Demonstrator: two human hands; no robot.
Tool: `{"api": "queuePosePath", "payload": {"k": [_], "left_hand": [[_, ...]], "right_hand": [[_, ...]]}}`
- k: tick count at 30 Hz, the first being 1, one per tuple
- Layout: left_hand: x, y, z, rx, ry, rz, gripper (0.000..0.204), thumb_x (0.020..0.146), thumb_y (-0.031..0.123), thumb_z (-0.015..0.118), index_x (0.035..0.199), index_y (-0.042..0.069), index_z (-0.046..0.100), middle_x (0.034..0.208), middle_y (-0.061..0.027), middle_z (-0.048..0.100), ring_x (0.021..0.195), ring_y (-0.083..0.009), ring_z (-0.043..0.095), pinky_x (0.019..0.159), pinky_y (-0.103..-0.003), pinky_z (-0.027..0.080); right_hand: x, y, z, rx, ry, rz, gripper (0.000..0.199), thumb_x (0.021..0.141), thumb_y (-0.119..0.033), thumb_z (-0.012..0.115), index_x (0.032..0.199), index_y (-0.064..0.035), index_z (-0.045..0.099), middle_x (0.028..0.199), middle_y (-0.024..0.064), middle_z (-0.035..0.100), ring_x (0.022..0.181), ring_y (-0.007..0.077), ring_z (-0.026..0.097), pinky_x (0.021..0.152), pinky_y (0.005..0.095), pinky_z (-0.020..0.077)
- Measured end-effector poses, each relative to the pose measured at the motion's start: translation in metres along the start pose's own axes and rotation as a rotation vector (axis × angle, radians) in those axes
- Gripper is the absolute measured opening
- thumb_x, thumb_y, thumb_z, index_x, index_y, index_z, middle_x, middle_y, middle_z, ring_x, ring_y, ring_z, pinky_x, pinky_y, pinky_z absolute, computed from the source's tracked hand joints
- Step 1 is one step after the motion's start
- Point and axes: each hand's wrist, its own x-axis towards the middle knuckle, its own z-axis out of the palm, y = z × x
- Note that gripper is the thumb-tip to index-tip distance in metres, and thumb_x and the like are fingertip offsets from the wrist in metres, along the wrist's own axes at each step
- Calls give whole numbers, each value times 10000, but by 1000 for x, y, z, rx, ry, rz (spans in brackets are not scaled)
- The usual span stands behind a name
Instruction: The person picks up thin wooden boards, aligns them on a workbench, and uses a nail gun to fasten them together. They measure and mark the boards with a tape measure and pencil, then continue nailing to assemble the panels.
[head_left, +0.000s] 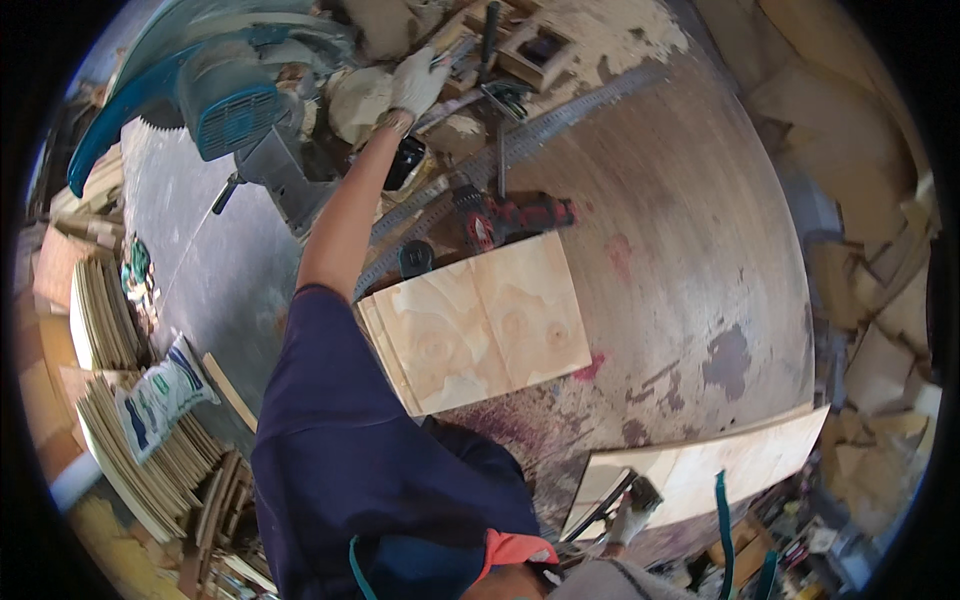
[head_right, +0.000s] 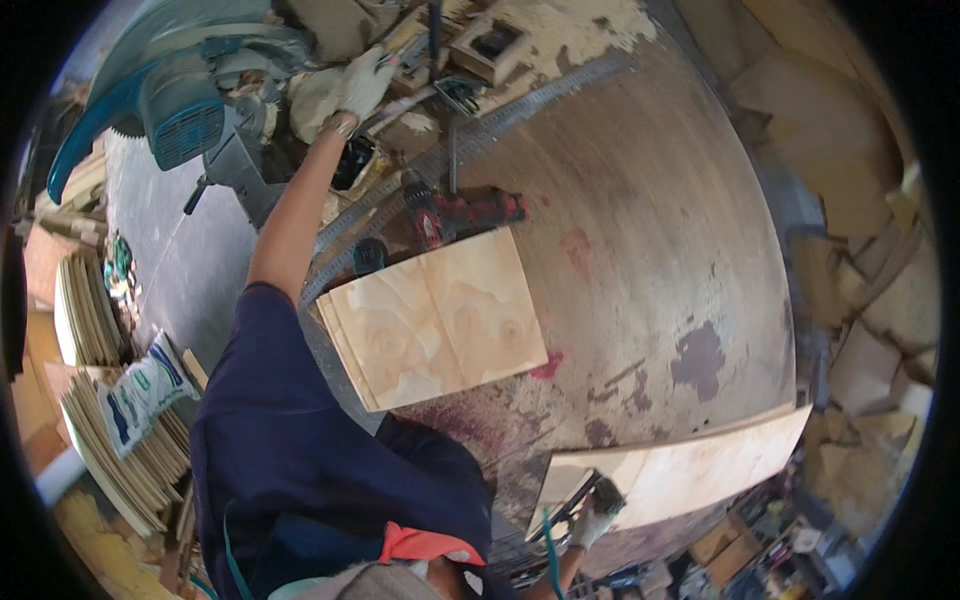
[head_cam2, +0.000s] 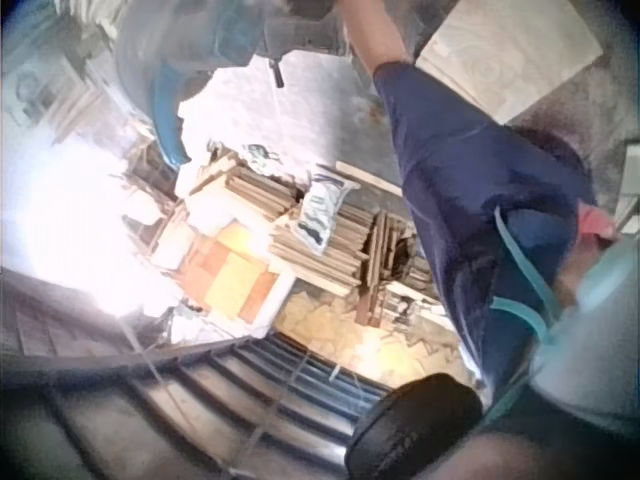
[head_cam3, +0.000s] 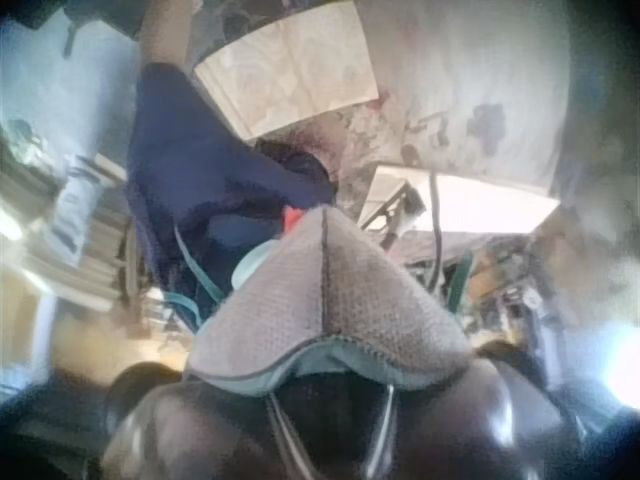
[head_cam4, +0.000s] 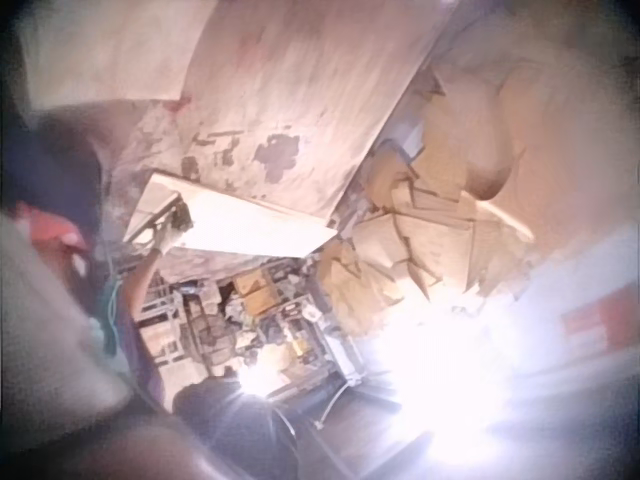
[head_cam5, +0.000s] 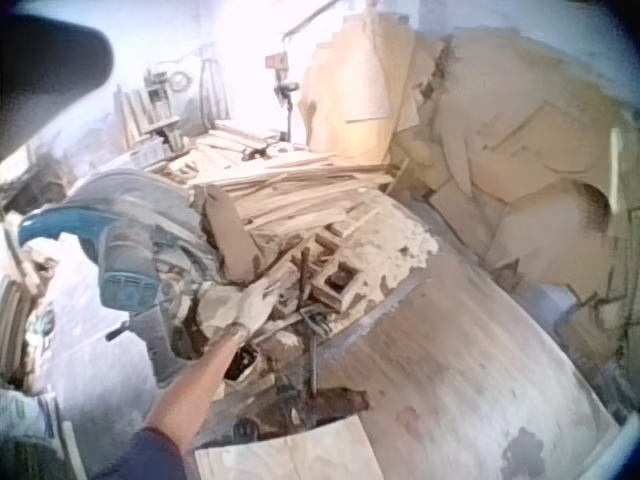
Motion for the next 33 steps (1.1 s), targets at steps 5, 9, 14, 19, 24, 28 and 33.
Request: {"api": "queuePosePath", "payload": {"k": [5,9,14,19,24,28,33], "left_hand": [[-106,56,-39,-123,-111,34,371,968,372,626,1092,25,674,1003,-229,706,961,-429,658,830,-489,499],[-202,102,-38,-342,-349,-13,332,974,307,644,1066,-11,680,986,-218,722,926,-380,685,825,-466,505],[-352,196,-15,-608,-622,120,314,992,294,634,1037,-14,672,898,-170,687,834,-270,648,772,-388,506],[-504,329,0,-520,-867,335,250,964,276,633,920,30,631,860,-193,661,838,-375,653,759,-468,503],[-617,415,33,-369,-1171,436,243,938,221,652,1102,45,681,966,-212,692,888,-360,681,797,-417,534],[-641,428,45,-357,-1213,477,454,928,215,677,1335,30,599,1060,-175,690,877,-267,677,798,-377,535],[-632,431,-2,-407,-1161,324,465,998,309,639,1334,-8,590,979,-117,695,793,-170,655,704,-322,530]], "right_hand": [[-5,-5,4,96,-107,-147,507,886,-38,683,1371,-3,539,1338,146,640,1232,239,614,1091,384,463],[-11,-19,13,-102,18,-138,394,876,-164,734,1240,-24,679,1179,110,741,1077,236,701,938,373,537],[-15,-40,15,-330,27,-195,408,849,-261,728,1237,-138,708,1206,119,728,1124,286,689,961,383,533],[-13,-43,14,-364,101,-149,383,829,-306,750,1126,-67,725,964,209,746,939,370,728,814,440,560],[-27,-35,-17,-151,259,-109,382,818,-332,746,1030,-15,736,860,228,731,834,387,722,741,459,561],[-54,-27,-64,189,258,-107,263,868,-217,766,1025,-8,743,750,87,706,605,173,637,561,341,500],[-70,-11,-106,848,142,-178,138,941,-157,748,977,-25,728,654,2,630,515,93,550,482,268,445]]}}
